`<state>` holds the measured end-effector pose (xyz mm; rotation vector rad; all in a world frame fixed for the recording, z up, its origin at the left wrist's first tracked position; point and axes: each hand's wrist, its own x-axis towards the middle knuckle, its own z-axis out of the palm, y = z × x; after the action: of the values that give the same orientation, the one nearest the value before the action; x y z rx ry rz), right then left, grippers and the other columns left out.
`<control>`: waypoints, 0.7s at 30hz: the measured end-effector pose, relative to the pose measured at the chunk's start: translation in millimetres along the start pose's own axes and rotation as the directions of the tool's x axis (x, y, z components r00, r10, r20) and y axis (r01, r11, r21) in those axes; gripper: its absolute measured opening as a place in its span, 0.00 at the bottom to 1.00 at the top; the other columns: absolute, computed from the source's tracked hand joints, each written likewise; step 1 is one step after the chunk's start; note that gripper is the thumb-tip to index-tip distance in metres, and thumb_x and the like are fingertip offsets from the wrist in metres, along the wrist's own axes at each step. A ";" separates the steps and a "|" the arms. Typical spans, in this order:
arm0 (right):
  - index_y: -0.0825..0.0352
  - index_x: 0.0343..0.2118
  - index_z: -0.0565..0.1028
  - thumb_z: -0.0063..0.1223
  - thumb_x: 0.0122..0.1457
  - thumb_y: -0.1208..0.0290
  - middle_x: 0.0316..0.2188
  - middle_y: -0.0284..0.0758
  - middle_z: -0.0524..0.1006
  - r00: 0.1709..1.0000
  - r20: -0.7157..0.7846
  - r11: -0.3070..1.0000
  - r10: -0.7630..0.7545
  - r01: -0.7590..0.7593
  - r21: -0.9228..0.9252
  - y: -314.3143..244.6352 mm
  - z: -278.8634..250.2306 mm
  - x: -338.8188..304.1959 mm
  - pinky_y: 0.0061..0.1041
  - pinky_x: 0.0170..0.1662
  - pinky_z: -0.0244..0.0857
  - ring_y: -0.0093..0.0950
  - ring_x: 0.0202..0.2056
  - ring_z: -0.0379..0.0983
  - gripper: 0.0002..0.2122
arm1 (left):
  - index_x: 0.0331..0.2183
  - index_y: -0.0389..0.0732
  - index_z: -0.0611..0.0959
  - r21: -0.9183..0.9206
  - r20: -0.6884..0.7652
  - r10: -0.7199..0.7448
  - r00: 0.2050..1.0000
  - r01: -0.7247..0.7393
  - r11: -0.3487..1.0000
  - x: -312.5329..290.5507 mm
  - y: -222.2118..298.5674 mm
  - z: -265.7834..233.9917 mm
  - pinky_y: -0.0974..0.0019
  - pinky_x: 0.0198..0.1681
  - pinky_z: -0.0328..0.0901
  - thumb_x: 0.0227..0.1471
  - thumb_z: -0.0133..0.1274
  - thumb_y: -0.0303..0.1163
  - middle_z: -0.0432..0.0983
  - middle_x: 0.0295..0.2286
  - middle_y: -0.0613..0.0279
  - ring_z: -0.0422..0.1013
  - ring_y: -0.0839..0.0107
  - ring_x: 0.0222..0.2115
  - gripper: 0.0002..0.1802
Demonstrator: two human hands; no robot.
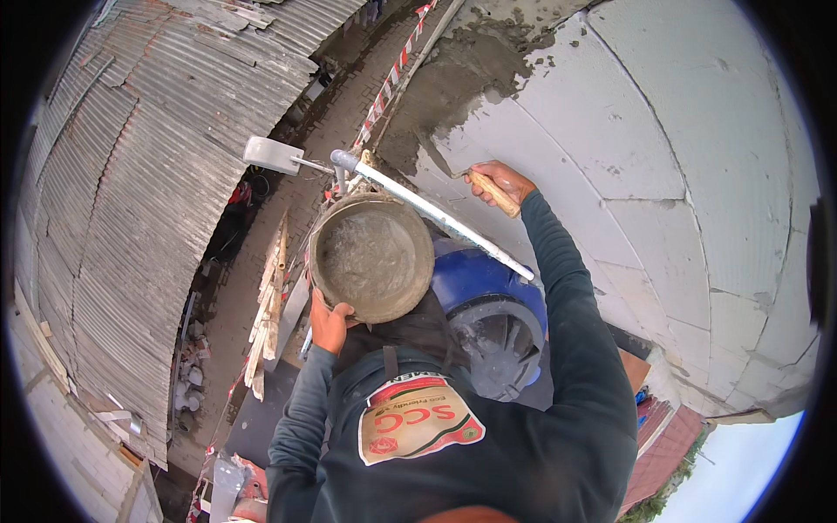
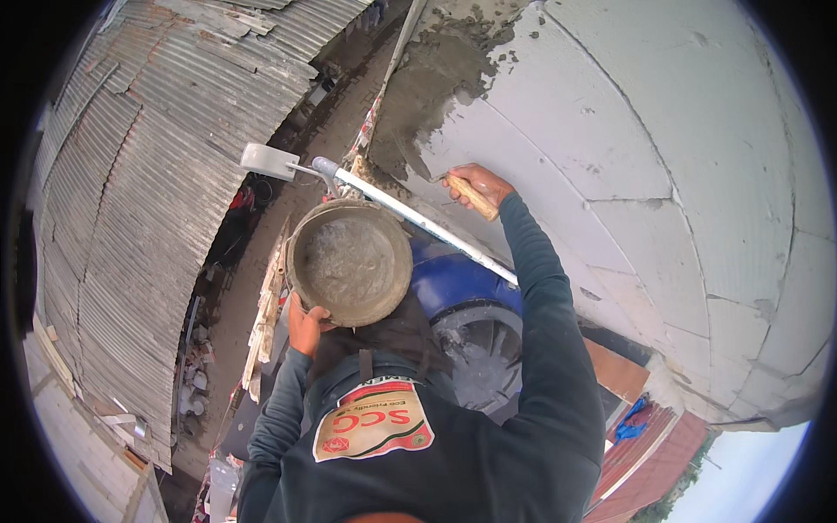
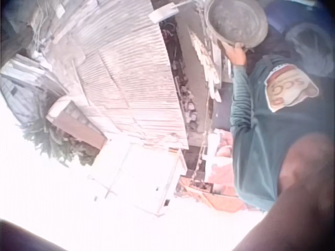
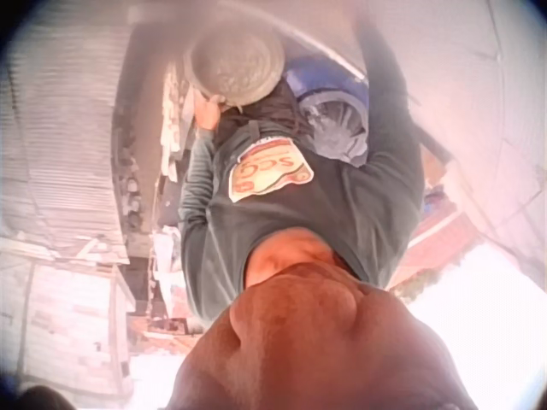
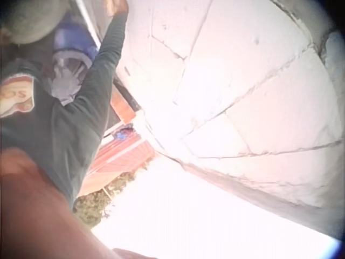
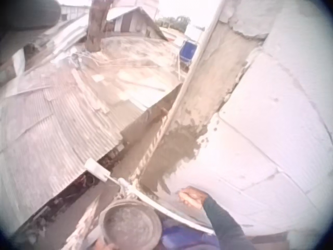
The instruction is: The person applies cement to the corner of a wall using a trowel, scooping the mortar from a bucket and spreading it along the vertical edge.
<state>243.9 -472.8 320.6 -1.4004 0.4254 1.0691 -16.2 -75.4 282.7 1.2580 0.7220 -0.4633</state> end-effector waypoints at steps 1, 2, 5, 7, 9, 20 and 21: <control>0.68 0.39 0.75 0.48 0.71 0.58 0.21 0.30 0.72 0.996 0.008 0.993 -0.091 0.090 0.074 2.2 -6.9 -14.0 0.17 0.17 0.60 0.16 0.16 0.66 0.15 | 0.61 0.35 0.64 0.003 -0.008 0.010 1.000 -0.010 1.000 -2.2 -0.8 0.9 0.59 0.34 0.82 0.43 0.51 0.18 0.73 0.49 0.47 0.79 0.55 0.41 0.40; 0.68 0.39 0.75 0.49 0.71 0.58 0.20 0.31 0.72 0.983 0.029 0.974 -0.179 0.173 0.143 -11.8 5.2 -39.4 0.16 0.16 0.59 0.16 0.15 0.65 0.15 | 0.60 0.35 0.64 0.001 -0.036 0.023 0.999 -0.023 1.000 -8.2 2.5 4.0 0.58 0.34 0.82 0.43 0.51 0.18 0.73 0.49 0.47 0.79 0.56 0.41 0.39; 0.68 0.38 0.76 0.50 0.70 0.55 0.19 0.30 0.72 0.958 -0.077 0.961 -0.278 0.277 -0.025 -38.5 29.8 -97.2 0.15 0.14 0.57 0.16 0.12 0.61 0.17 | 0.58 0.34 0.66 -0.015 -0.046 0.043 0.998 -0.044 0.999 -6.7 1.4 9.5 0.58 0.35 0.82 0.44 0.51 0.19 0.74 0.48 0.48 0.79 0.57 0.42 0.36; 0.68 0.38 0.77 0.50 0.70 0.54 0.19 0.29 0.72 0.946 -0.140 0.950 -0.294 0.273 -0.152 -39.5 37.8 -96.0 0.14 0.15 0.58 0.15 0.12 0.62 0.18 | 0.58 0.34 0.66 -0.017 -0.044 0.043 0.998 -0.044 0.999 -7.6 -0.8 5.7 0.57 0.35 0.82 0.44 0.52 0.19 0.74 0.48 0.48 0.78 0.57 0.42 0.35; 0.67 0.40 0.78 0.49 0.70 0.53 0.22 0.29 0.74 0.962 -0.160 0.913 -0.222 0.147 -0.380 -21.4 25.3 -52.4 0.20 0.20 0.64 0.17 0.17 0.69 0.19 | 0.57 0.34 0.67 -0.001 -0.027 0.043 0.999 -0.043 0.999 -7.1 2.6 6.1 0.57 0.35 0.82 0.45 0.52 0.19 0.74 0.48 0.48 0.78 0.57 0.42 0.35; 0.74 0.41 0.81 0.53 0.67 0.57 0.29 0.48 0.81 0.812 -0.405 0.763 -0.420 0.074 -0.642 71.4 -10.5 64.3 0.36 0.41 0.70 0.37 0.29 0.76 0.20 | 0.56 0.33 0.67 0.047 -0.033 0.097 0.995 -0.095 0.994 -7.5 0.7 4.1 0.59 0.34 0.82 0.44 0.51 0.18 0.75 0.46 0.46 0.79 0.57 0.42 0.34; 0.74 0.42 0.81 0.53 0.67 0.57 0.29 0.47 0.81 0.805 -0.421 0.780 -0.418 0.080 -0.621 60.7 -1.6 45.6 0.35 0.41 0.70 0.37 0.29 0.76 0.20 | 0.55 0.33 0.67 0.056 -0.031 0.121 0.992 -0.119 0.991 -6.2 -2.4 4.4 0.59 0.34 0.82 0.44 0.51 0.19 0.75 0.46 0.47 0.79 0.57 0.41 0.33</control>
<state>218.8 -468.8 249.0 -2.2668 0.2931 0.5565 -21.2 -80.6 286.1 1.3549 0.6624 -0.3659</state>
